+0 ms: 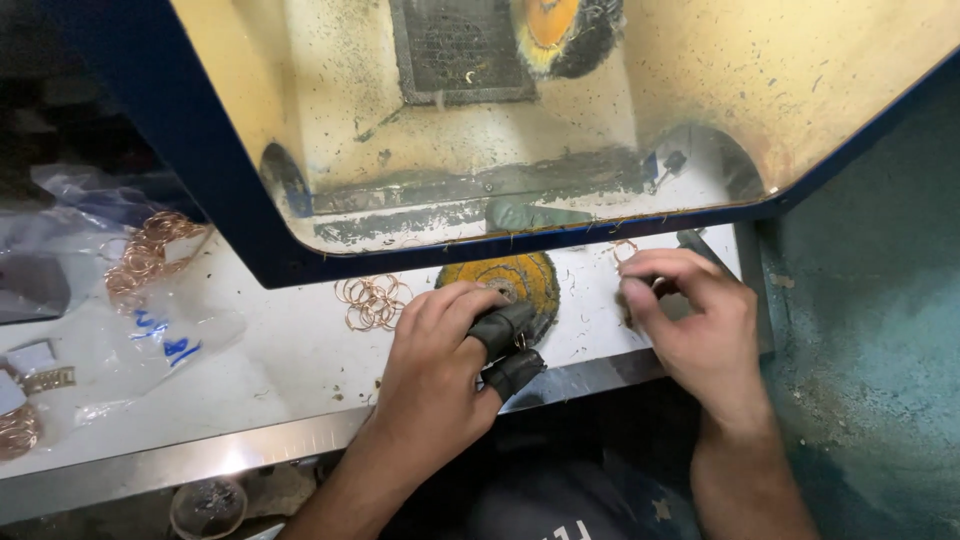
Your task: The person repeatedly picks up small copper rings, holds them with a black holder, and uses a rotary tool to polish each ring against a rotating buffing wheel. After polishing, the person places the rings back on the workbench.
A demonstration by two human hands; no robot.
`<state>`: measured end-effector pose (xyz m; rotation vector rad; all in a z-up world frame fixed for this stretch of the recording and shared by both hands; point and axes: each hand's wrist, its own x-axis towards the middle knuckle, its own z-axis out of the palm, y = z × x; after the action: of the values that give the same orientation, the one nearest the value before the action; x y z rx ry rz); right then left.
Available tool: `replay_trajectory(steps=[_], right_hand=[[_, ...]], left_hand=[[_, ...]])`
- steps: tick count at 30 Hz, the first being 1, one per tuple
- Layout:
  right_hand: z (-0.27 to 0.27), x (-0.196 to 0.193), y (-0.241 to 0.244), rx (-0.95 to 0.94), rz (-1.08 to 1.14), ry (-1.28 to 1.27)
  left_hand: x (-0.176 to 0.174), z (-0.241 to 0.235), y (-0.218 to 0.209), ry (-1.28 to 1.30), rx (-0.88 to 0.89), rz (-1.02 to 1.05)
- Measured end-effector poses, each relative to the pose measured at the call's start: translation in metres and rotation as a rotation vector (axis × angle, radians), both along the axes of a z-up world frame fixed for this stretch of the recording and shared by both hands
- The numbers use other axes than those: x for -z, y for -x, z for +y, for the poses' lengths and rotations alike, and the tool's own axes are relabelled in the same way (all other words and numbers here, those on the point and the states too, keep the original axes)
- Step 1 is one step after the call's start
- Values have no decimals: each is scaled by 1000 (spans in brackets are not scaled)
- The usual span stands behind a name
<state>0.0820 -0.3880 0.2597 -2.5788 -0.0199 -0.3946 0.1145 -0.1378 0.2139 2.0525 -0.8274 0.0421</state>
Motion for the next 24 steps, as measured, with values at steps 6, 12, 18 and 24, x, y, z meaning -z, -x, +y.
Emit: replay_trajectory(steps=[6, 12, 18, 24], right_hand=[[29, 17, -6, -304, -69, -10], [23, 12, -2, -226, 17, -89], [35, 8, -14, -87, 145, -19], [34, 10, -20, -153, 216, 38]], left_hand=[[-6, 2, -1, 35, -8, 35], [-6, 4, 0, 10, -6, 94], [-7, 2, -1, 19, -9, 110], [-7, 5, -1, 47, -7, 114]])
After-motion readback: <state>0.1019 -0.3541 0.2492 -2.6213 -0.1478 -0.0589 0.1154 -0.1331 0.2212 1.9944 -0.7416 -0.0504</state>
